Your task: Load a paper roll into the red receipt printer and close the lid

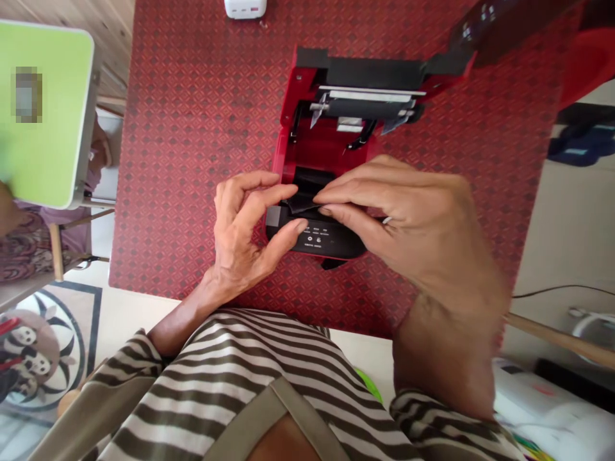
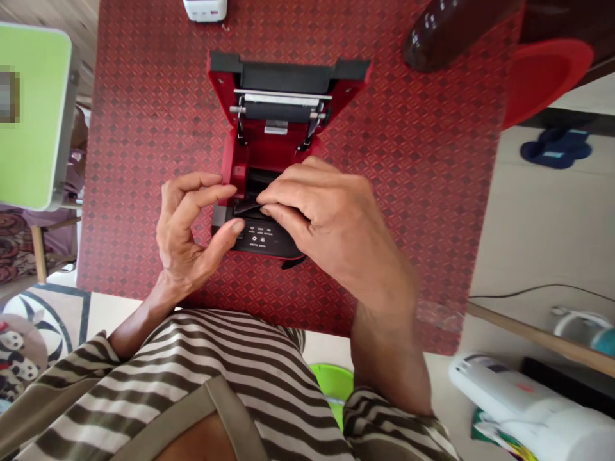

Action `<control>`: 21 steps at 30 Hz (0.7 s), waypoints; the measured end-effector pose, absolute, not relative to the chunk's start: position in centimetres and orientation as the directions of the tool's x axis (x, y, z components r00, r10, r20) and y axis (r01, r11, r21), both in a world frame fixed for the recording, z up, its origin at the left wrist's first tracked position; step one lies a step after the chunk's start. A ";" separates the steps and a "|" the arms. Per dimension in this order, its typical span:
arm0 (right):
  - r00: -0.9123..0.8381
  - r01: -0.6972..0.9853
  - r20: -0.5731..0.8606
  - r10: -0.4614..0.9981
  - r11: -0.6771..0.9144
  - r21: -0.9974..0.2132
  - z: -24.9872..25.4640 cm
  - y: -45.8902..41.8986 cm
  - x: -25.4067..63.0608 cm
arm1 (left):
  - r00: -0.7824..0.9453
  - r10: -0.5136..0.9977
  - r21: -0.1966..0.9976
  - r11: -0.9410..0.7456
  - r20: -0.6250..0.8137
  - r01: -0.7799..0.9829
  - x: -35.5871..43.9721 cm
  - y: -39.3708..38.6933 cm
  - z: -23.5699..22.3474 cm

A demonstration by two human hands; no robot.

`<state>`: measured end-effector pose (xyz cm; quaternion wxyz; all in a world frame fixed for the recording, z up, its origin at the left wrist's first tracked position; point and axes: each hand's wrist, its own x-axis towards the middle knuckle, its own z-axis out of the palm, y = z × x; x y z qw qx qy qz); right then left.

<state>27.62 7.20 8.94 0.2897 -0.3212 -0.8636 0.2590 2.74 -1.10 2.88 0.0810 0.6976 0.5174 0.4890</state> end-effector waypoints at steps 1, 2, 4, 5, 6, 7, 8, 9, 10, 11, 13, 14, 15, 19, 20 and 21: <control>-0.608 0.412 0.351 0.712 0.661 -0.627 9.0 6.9 27.6 | 0.008 0.784 0.596 -0.478 0.620 0.645 2.8 -0.9 3.2; -0.589 0.424 0.361 0.723 0.657 -0.624 9.1 6.6 27.6 | 0.030 0.767 0.573 -0.503 0.640 0.647 2.9 -0.7 3.4; -0.550 0.457 0.369 0.750 0.639 -0.619 9.1 5.9 27.7 | 0.068 0.755 0.541 -0.526 0.652 0.656 3.0 -0.3 3.9; -0.533 0.472 0.371 0.761 0.631 -0.616 9.1 5.6 27.8 | 0.080 0.760 0.534 -0.524 0.645 0.664 3.1 -0.2 4.0; -0.519 0.480 0.380 0.765 0.629 -0.611 9.0 5.3 27.9 | 0.088 0.770 0.532 -0.514 0.632 0.673 3.2 -0.2 4.2; -0.506 0.489 0.390 0.769 0.628 -0.605 8.9 5.0 28.0 | 0.092 0.777 0.530 -0.506 0.623 0.680 3.2 -0.2 4.3; -0.495 0.497 0.400 0.771 0.629 -0.598 8.8 4.7 28.1 | 0.097 0.781 0.527 -0.502 0.618 0.686 3.3 -0.3 4.4; -0.485 0.506 0.407 0.774 0.628 -0.591 8.6 4.4 28.2 | 0.104 0.784 0.525 -0.501 0.612 0.689 3.4 -0.4 4.4; -0.477 0.516 0.412 0.776 0.627 -0.584 8.3 4.2 28.3 | 0.110 0.784 0.521 -0.503 0.611 0.690 3.5 -0.5 4.5; -0.468 0.524 0.419 0.778 0.626 -0.577 8.1 4.0 28.3 | 0.115 0.781 0.515 -0.506 0.614 0.692 3.5 -0.7 4.6; -0.454 0.523 0.451 0.768 0.640 -0.563 7.6 3.5 28.3 | 0.123 0.773 0.501 -0.515 0.623 0.695 3.6 -0.9 4.7; -0.449 0.519 0.469 0.761 0.649 -0.556 7.4 3.2 28.3 | 0.127 0.771 0.498 -0.518 0.624 0.695 3.6 -1.0 4.7; -0.448 0.515 0.482 0.753 0.658 -0.550 7.4 2.9 28.4 | 0.132 0.771 0.498 -0.521 0.623 0.694 3.6 -1.1 4.8; -0.459 0.532 0.443 0.770 0.638 -0.557 7.5 1.9 30.0 | 0.156 0.778 0.499 -0.528 0.609 0.687 3.3 -1.5 5.0; -0.463 0.544 0.423 0.779 0.627 -0.558 7.6 1.9 30.7 | 0.159 0.779 0.497 -0.527 0.606 0.690 3.2 -1.5 5.0; -0.465 0.559 0.405 0.787 0.616 -0.555 7.7 2.0 31.3 | 0.161 0.780 0.494 -0.525 0.604 0.693 3.1 -1.5 5.0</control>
